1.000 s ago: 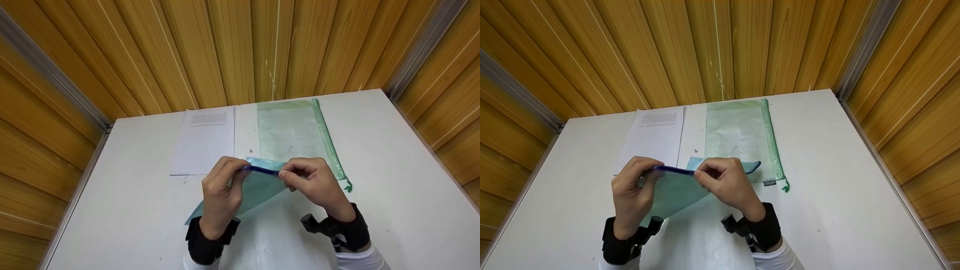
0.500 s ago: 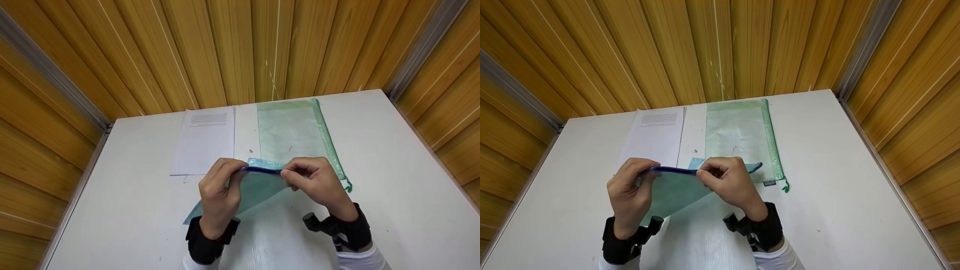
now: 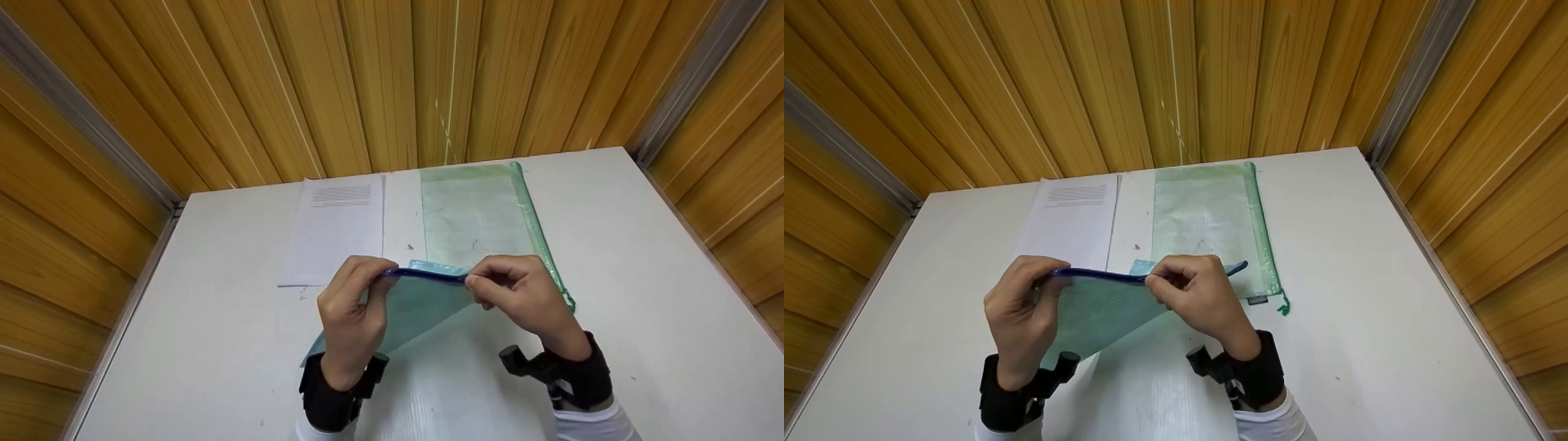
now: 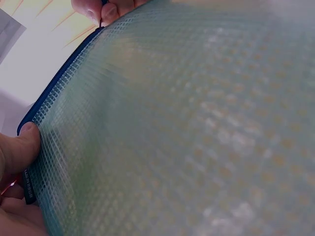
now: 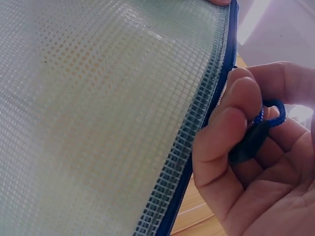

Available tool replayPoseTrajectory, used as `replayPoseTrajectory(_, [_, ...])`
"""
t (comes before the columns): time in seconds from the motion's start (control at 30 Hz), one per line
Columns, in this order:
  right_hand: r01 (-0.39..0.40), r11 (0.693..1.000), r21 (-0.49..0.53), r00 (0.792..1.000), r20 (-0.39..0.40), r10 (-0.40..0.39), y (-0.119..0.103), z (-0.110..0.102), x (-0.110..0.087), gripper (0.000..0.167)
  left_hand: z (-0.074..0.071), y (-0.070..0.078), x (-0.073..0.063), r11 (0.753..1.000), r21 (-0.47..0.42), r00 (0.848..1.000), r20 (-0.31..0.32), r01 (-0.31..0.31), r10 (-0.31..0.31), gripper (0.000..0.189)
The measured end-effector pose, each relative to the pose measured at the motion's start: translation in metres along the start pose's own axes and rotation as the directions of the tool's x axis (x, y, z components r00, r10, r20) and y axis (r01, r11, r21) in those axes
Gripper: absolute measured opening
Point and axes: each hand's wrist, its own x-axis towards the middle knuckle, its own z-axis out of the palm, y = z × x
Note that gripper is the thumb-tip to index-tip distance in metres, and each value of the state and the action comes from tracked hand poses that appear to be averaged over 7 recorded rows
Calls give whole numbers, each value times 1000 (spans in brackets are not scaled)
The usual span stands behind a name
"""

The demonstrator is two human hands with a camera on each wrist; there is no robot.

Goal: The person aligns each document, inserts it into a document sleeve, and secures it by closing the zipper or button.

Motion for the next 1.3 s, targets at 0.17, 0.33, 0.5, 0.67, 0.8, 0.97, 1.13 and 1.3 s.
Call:
replayPoseTrajectory(0.17, [35, 999, -2, 999, 9, -35, 0, 0, 0, 21, 0, 0, 0, 1000, -8, 1000, -29, -10, 10, 21])
replayPoseTrajectory(0.33, [41, 999, 1, 999, 18, -41, 0, -1, 0, 19, -1, -1, 0, 1000, -5, 999, -42, -13, 13, 20])
replayPoseTrajectory(0.5, [6, 1000, -16, 1000, 11, -6, 0, -3, 0, 18, -3, -1, 0, 1000, 12, 998, -57, -4, 5, 11])
replayPoseTrajectory(0.67, [-40, 999, -12, 999, -12, 40, 0, -7, 0, 16, -8, 1, 1, 999, 13, 995, -90, 32, -31, 11])
replayPoseTrajectory(0.8, [-43, 999, -13, 999, -12, 43, 1, -7, 0, 15, -8, 1, 2, 999, 19, 996, -87, 34, -32, 19])
replayPoseTrajectory(0.97, [-36, 999, -9, 999, -16, 36, 1, -7, 0, 16, -8, 1, 2, 999, 24, 996, -78, 38, -36, 20])
replayPoseTrajectory(1.13, [-41, 999, -22, 999, -16, 40, 0, -7, 0, 16, -7, -2, 0, 1000, 14, 996, -80, 25, -23, 5])
replayPoseTrajectory(1.3, [-56, 998, -21, 998, -16, 56, -1, -9, 0, 16, -7, -2, 1, 1000, 14, 996, -85, 27, -26, 12])
